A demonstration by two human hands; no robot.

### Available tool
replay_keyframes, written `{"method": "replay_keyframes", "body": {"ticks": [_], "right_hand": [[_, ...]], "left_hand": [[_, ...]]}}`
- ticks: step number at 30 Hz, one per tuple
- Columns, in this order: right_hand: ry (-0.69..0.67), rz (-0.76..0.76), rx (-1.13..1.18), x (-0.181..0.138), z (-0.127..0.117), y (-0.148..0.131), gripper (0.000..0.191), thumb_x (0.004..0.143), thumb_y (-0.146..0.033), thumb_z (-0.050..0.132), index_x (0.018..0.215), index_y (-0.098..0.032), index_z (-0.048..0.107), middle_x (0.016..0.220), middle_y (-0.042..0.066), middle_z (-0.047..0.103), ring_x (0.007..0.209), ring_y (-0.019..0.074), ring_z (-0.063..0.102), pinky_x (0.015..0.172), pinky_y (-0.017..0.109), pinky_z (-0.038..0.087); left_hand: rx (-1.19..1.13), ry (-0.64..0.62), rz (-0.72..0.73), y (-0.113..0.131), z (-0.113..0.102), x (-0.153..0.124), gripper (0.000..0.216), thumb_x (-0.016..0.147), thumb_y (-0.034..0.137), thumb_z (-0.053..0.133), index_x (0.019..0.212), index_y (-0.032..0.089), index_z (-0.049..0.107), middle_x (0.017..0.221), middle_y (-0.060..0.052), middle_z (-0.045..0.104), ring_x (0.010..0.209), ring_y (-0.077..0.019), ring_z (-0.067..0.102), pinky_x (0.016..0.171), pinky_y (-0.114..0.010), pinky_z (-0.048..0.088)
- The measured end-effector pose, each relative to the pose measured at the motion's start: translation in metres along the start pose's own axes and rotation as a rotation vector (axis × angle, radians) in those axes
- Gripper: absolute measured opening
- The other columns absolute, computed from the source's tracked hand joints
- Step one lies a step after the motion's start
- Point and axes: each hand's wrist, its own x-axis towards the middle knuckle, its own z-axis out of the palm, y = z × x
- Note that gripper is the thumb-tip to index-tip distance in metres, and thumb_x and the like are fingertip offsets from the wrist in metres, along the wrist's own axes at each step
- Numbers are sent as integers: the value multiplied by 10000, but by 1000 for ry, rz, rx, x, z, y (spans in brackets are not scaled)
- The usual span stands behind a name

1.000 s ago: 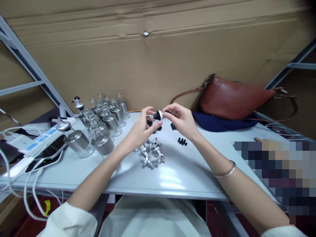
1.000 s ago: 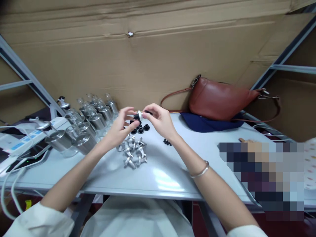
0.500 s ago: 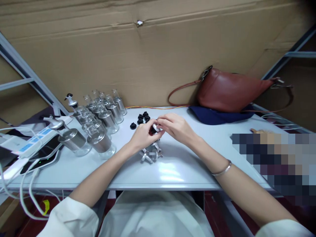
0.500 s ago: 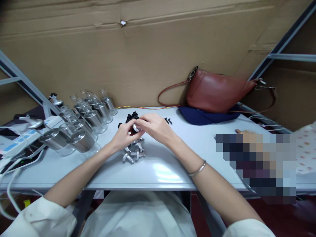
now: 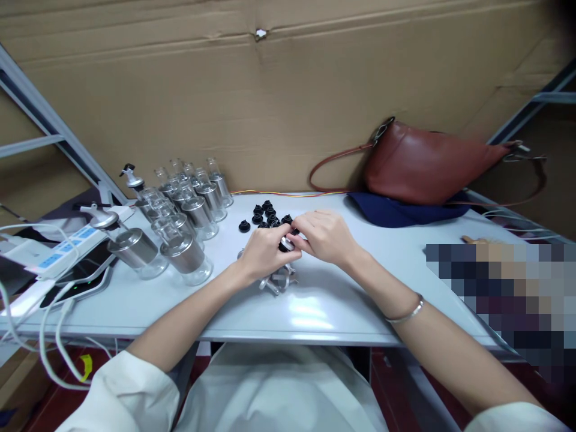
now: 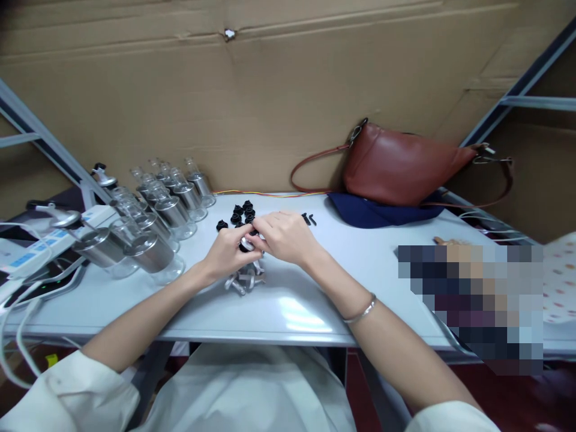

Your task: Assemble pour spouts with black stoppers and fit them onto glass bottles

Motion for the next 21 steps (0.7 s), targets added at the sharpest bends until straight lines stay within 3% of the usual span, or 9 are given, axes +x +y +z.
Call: {"method": "replay_keyframes", "body": {"ticks": [5, 8, 12, 15, 18, 21], "right_hand": [[100, 12, -22, -5, 7, -2, 485, 984, -334, 213, 624, -191, 505, 459, 7, 513, 419, 134, 417, 504, 281, 278], [154, 143, 115, -4, 7, -4, 490, 987, -289, 185, 651, -182, 525, 473, 2, 533, 413, 120, 448, 497, 255, 310], [147, 370, 337, -1, -3, 13, 457, 977, -328, 232, 731, -180, 588, 617, 20, 594, 557, 126, 540, 577, 237, 377], [146, 620, 338, -5, -11, 44, 370, 923, -339, 372, 701, -179, 622, 635, 16, 573, 609, 141, 540, 583, 245, 374], [9, 953, 318, -17, -12, 77, 209, 828, -267, 516, 690, -173, 642, 500, -26, 509, 511, 133, 506, 516, 239, 346], [-131, 1177, 343, -33, -7, 98, 135, 774, -207, 577, 659, -159, 630, 513, -13, 589, 543, 132, 587, 583, 224, 422]], "left_hand": [[91, 79, 105, 2, 2, -2, 106, 720, 199, 529, 647, 183, 454, 522, 62, 435, 444, -74, 362, 469, -197, 275], [174, 173, 260, 0, 2, -1, 107, 763, 195, 492, 659, 183, 474, 524, 52, 478, 449, -81, 410, 485, -201, 302], [270, 264, 274, -7, 2, 1, 153, 797, 241, 502, 656, 188, 475, 520, 51, 496, 450, -84, 438, 492, -201, 317], [303, 307, 270, -12, 2, 2, 177, 802, 262, 519, 650, 188, 467, 509, 54, 497, 439, -84, 429, 483, -204, 312], [329, 331, 310, -13, 1, 2, 175, 799, 253, 533, 651, 185, 471, 506, 55, 504, 436, -83, 422, 482, -208, 308], [341, 347, 356, -11, 0, 2, 174, 803, 254, 534, 654, 183, 479, 503, 54, 508, 434, -83, 417, 484, -211, 307]]}}
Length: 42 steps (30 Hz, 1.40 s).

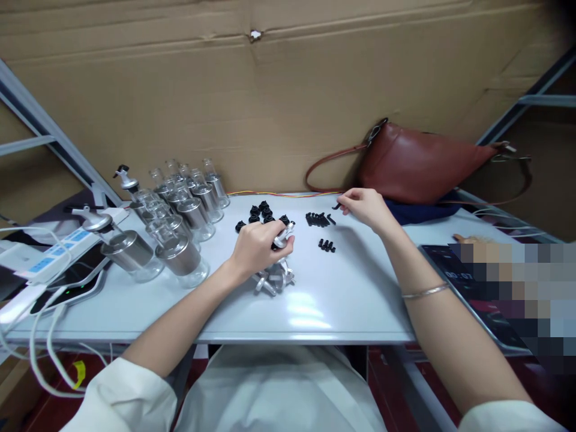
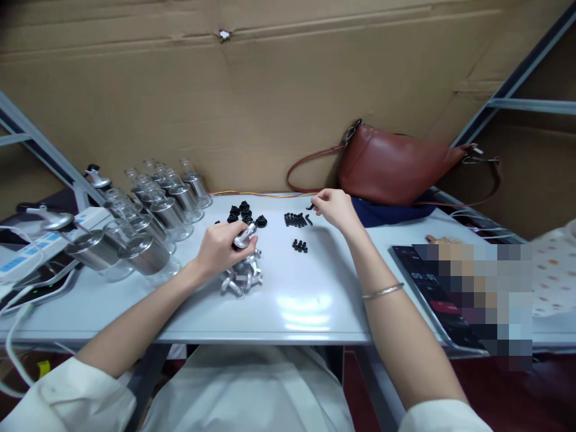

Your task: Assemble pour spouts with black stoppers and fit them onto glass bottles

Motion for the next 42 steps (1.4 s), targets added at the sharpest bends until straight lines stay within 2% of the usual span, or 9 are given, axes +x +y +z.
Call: {"method": "replay_keyframes", "body": {"ticks": [6, 10, 13, 18, 25, 30, 36, 39, 42], "right_hand": [[-115, 136, -317, 5, 11, 23, 50, 776, -192, 603, 764, -164, 643, 603, 29, 680, 697, 170, 677, 736, 256, 484], [-125, 130, -520, 3, 17, 26, 193, 808, -323, 590, 883, -173, 686, 766, 119, 704, 868, 287, 658, 763, 375, 480], [-157, 133, -624, 2, 14, 27, 277, 841, -367, 526, 970, -195, 701, 958, 154, 690, 948, 310, 631, 755, 384, 480], [-161, 157, -599, 5, 5, 26, 238, 760, -195, 579, 949, -186, 723, 1001, 145, 687, 954, 294, 632, 766, 342, 475], [-253, 97, -475, 6, 18, 24, 168, 769, -225, 595, 850, -185, 737, 709, 48, 716, 741, 179, 661, 694, 235, 478], [-211, 27, -479, 5, 25, 26, 172, 748, -259, 619, 851, -186, 736, 883, 71, 725, 849, 213, 651, 739, 265, 469], [-213, -23, -477, 1, 27, 23, 191, 713, -292, 668, 863, -190, 728, 894, 65, 721, 837, 212, 650, 721, 261, 469], [-188, -19, -461, 1, 26, 20, 216, 781, -332, 611, 870, -170, 723, 910, 98, 719, 860, 234, 650, 736, 283, 465], [-83, -4, -336, 1, 14, 11, 218, 824, -304, 559, 839, -150, 712, 846, 108, 716, 838, 240, 648, 748, 303, 462]], "left_hand": [[3, 5, 35, 1, -1, 2, 158, 799, 239, 536, 660, 180, 491, 501, 51, 522, 433, -83, 421, 486, -213, 314], [7, 7, 32, 0, -1, 2, 161, 802, 245, 530, 659, 183, 490, 500, 50, 524, 428, -84, 423, 478, -213, 312], [7, 5, 31, -1, -1, 2, 162, 806, 252, 523, 662, 184, 492, 500, 48, 526, 427, -86, 431, 479, -214, 316], [4, -13, 23, 0, 0, 0, 172, 808, 264, 518, 657, 186, 491, 488, 51, 514, 413, -86, 424, 483, -214, 325], [-5, -22, 32, 0, 0, 0, 156, 802, 250, 528, 667, 180, 496, 494, 49, 517, 421, -87, 422, 477, -215, 309], [-11, -38, 27, 0, -1, 1, 148, 795, 248, 536, 669, 180, 502, 494, 51, 516, 420, -85, 422, 485, -213, 315], [2, -69, 13, 0, 0, -2, 150, 799, 271, 529, 676, 186, 512, 500, 47, 524, 424, -90, 451, 493, -219, 323], [-1, -57, 9, -2, 0, 0, 142, 793, 262, 548, 681, 182, 513, 513, 42, 533, 438, -92, 460, 490, -225, 325], [-99, 42, -156, -4, -13, 11, 160, 808, 281, 571, 697, 185, 507, 540, 43, 530, 457, -89, 467, 486, -224, 349]]}}
